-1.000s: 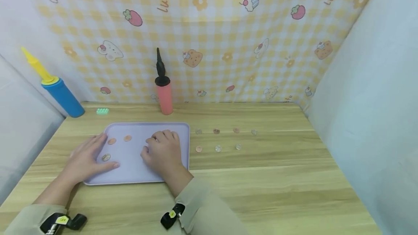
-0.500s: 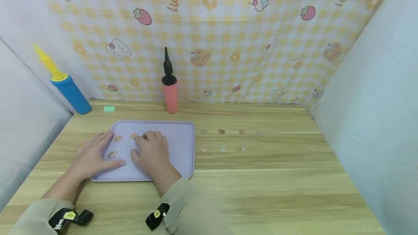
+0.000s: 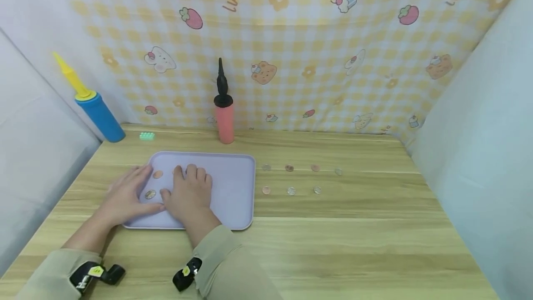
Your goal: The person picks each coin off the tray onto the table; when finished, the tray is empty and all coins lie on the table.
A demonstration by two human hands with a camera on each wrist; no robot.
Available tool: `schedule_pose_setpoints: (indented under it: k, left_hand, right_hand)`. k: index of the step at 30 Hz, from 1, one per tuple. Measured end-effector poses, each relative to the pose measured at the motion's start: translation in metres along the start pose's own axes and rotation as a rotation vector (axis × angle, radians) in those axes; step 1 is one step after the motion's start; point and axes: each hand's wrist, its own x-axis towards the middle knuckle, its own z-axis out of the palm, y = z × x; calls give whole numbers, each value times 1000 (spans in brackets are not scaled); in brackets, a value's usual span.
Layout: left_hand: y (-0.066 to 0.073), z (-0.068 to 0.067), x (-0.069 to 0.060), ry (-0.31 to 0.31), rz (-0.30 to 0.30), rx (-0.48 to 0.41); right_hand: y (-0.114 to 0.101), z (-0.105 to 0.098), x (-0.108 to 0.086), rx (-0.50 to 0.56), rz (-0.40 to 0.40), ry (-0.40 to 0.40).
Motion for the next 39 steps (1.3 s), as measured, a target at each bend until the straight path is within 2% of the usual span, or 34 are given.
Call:
schedule_pose_setpoints:
  k: [4, 9, 14, 17, 22, 25, 33, 39]
  left_hand:
    - [3, 0, 1, -1, 6, -8]
    - [5, 0, 0, 4, 6, -19]
    - [2, -1, -2, 15, 7, -23]
    - [1, 0, -2, 23, 12, -25]
    - [0, 1, -2, 23, 16, -28]
    - [1, 1, -3, 19, 12, -27]
    - [3, 1, -1, 16, 15, -33]
    - [1, 2, -2, 30, 31, -24]
  right_hand:
    - [3, -2, -1, 18, 18, 19]
    - [4, -3, -3, 92, 31, 103]
    - [4, -3, -4, 236, 67, 178]
    - [6, -4, -3, 307, 81, 175]
    - [8, -6, -3, 331, 90, 104]
    - [7, -7, -3, 341, 90, 92]
    - [9, -5, -6, 405, -45, 232]
    - [12, -5, -8, 370, -92, 252]
